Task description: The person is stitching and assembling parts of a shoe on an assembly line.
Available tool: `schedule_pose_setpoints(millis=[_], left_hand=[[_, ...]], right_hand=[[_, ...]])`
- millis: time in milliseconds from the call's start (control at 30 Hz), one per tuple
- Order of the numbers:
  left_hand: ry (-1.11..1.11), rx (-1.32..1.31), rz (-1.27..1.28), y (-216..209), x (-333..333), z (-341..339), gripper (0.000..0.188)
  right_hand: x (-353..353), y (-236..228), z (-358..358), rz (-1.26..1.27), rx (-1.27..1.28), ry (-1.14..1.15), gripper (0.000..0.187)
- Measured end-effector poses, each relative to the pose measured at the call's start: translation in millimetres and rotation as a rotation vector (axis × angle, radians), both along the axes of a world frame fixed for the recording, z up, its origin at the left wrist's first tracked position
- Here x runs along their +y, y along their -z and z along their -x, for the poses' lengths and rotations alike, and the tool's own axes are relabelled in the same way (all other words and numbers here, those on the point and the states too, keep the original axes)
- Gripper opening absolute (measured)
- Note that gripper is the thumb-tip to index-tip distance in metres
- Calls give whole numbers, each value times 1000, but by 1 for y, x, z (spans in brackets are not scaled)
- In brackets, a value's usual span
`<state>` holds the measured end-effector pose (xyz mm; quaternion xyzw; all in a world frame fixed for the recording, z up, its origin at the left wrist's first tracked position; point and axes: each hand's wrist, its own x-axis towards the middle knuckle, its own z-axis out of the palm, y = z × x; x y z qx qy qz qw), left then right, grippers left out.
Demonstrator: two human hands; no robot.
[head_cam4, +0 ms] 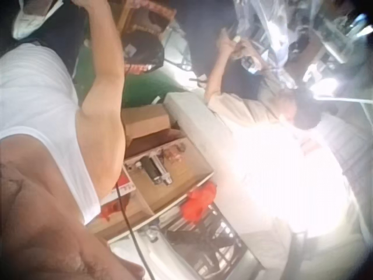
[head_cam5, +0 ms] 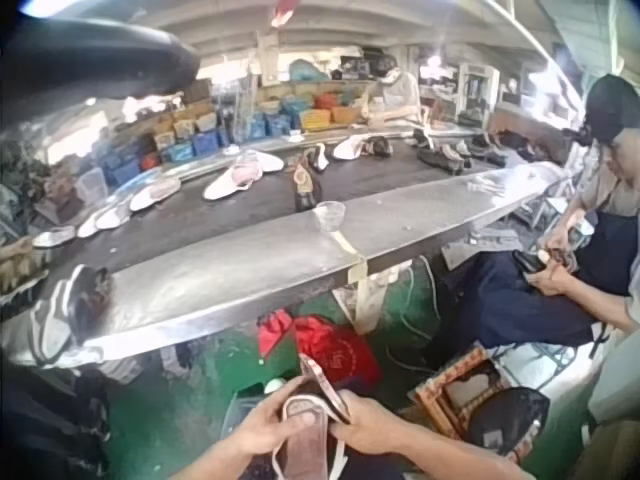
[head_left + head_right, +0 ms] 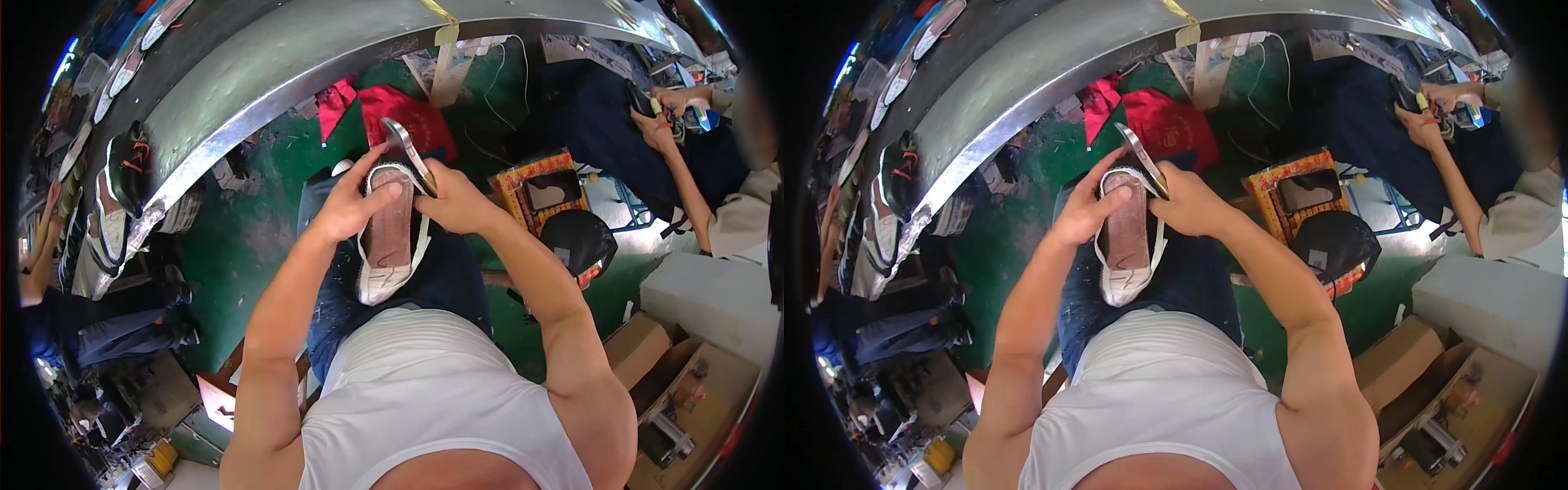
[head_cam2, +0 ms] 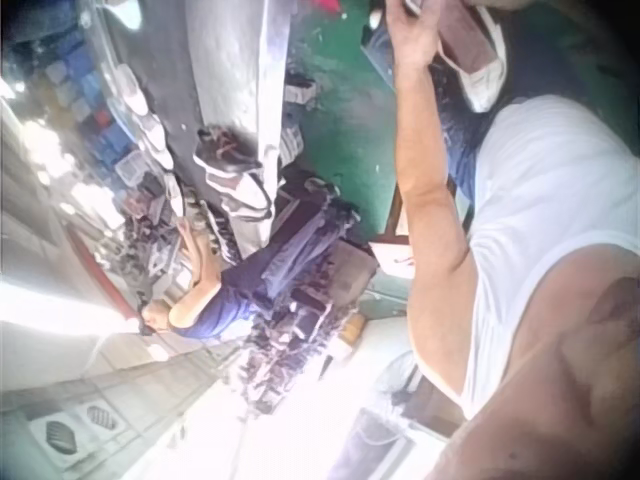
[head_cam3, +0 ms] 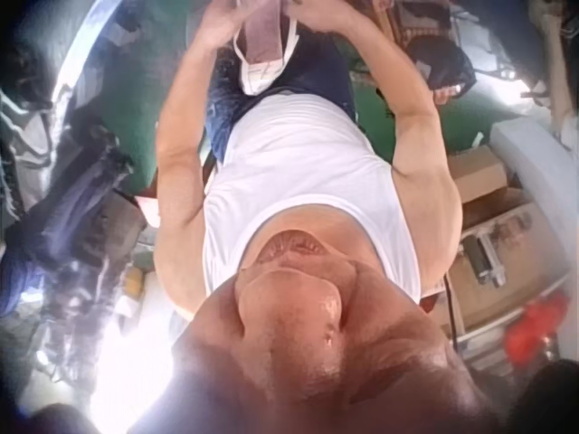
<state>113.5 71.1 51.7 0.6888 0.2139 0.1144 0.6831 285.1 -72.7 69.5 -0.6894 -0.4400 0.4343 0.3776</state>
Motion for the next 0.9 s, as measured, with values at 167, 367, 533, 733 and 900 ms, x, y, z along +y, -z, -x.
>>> schedule_pose_setpoints(millis=[167, 367, 533, 733, 900], left_hand=[[17, -213, 216, -13, -5, 22, 85], [-47, -238, 255, -15, -11, 67, 73], [-178, -261, -4, 5, -7, 89, 62], [-220, -181, -143, -2, -3, 94, 61], [-202, -171, -183, -3, -5, 93, 60]], right_hand=[[9, -36, 17, -405, -278, 4, 39], [18, -34, 20, 39, 164, -142, 29], [-24, -27, 48, -51, 247, -39, 30], [-46, -29, 79, 157, 553, -162, 29], [-38, -31, 83, 273, 794, -102, 29]])
